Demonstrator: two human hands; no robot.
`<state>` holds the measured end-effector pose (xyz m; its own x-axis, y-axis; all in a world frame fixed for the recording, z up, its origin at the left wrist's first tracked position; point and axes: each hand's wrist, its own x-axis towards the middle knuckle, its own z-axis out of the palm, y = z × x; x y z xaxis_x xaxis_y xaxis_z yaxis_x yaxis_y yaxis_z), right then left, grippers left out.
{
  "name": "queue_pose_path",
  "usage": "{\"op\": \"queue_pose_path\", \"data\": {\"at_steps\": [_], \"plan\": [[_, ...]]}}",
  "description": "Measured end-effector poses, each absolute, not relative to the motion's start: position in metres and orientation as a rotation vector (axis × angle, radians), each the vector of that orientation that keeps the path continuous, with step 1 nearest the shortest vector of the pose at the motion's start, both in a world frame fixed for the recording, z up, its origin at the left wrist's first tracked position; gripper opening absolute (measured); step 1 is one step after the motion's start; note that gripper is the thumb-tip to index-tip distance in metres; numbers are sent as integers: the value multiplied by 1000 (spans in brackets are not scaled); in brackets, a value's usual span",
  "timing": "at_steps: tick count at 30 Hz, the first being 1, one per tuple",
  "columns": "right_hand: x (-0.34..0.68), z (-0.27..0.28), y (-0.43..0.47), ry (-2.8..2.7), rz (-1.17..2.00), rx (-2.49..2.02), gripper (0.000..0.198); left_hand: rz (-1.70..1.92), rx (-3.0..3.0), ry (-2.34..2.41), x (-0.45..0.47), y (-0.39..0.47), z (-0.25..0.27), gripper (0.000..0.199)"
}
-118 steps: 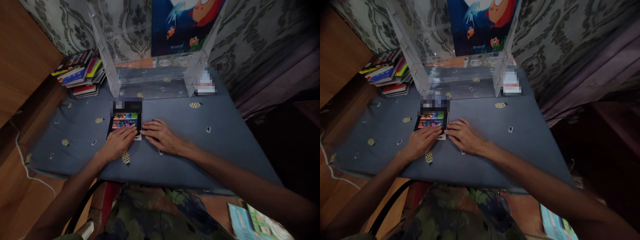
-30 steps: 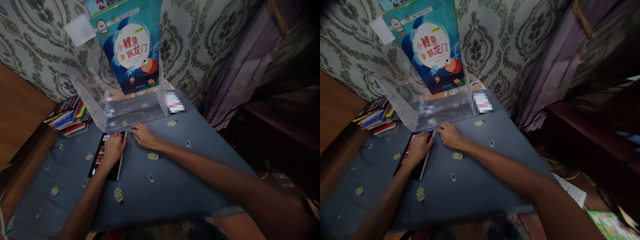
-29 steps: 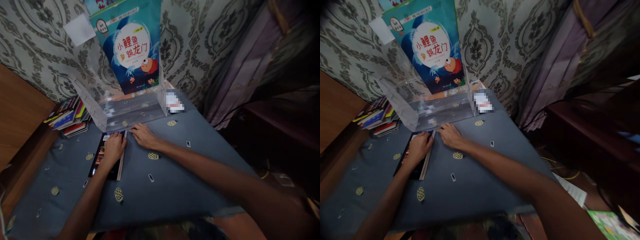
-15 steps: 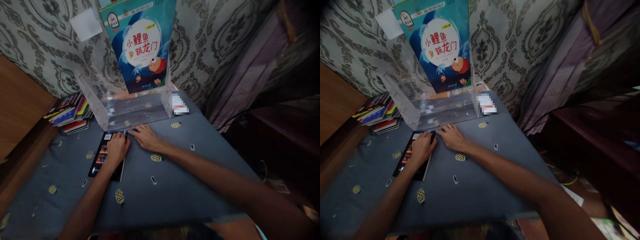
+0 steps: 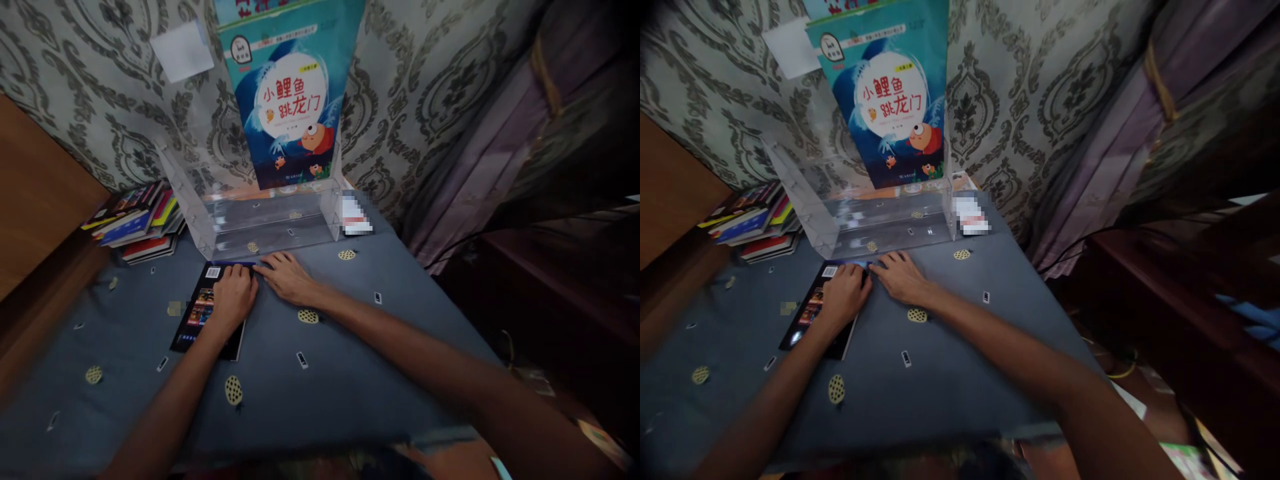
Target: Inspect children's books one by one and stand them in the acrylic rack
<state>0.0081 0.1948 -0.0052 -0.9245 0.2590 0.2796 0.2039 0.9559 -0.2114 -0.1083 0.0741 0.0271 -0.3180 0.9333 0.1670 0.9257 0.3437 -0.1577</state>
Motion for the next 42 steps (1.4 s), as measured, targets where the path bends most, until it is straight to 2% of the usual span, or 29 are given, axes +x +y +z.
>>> {"op": "queue_pose_path", "data": {"at_steps": [7, 10, 17, 21, 23, 30, 42], "plan": [[6, -8, 196, -2807, 228, -345, 40, -11, -1703, -2334, -111, 69, 28, 18], [7, -7, 195, -2816, 210, -337, 41, -24, -1702, -2340, -112, 66, 26, 20], [5, -11, 196, -2778, 235, -331, 39, -271, -2133, -2239, -139, 21, 23, 56], [4, -13, 197, -2772, 227, -312, 38, -184, -2444, -2241, -159, -29, 32, 85], [4, -13, 198, -2773, 229, -313, 38, -159, -2481, -2240, -163, -47, 34, 90], [4, -15, 198, -2796, 207, -317, 41, -195, -2399, -2199, -156, -58, 26, 60], [7, -15, 198, -2792, 252, -267, 40, -400, -2267, -1962, -139, -48, 7, 30]]}}
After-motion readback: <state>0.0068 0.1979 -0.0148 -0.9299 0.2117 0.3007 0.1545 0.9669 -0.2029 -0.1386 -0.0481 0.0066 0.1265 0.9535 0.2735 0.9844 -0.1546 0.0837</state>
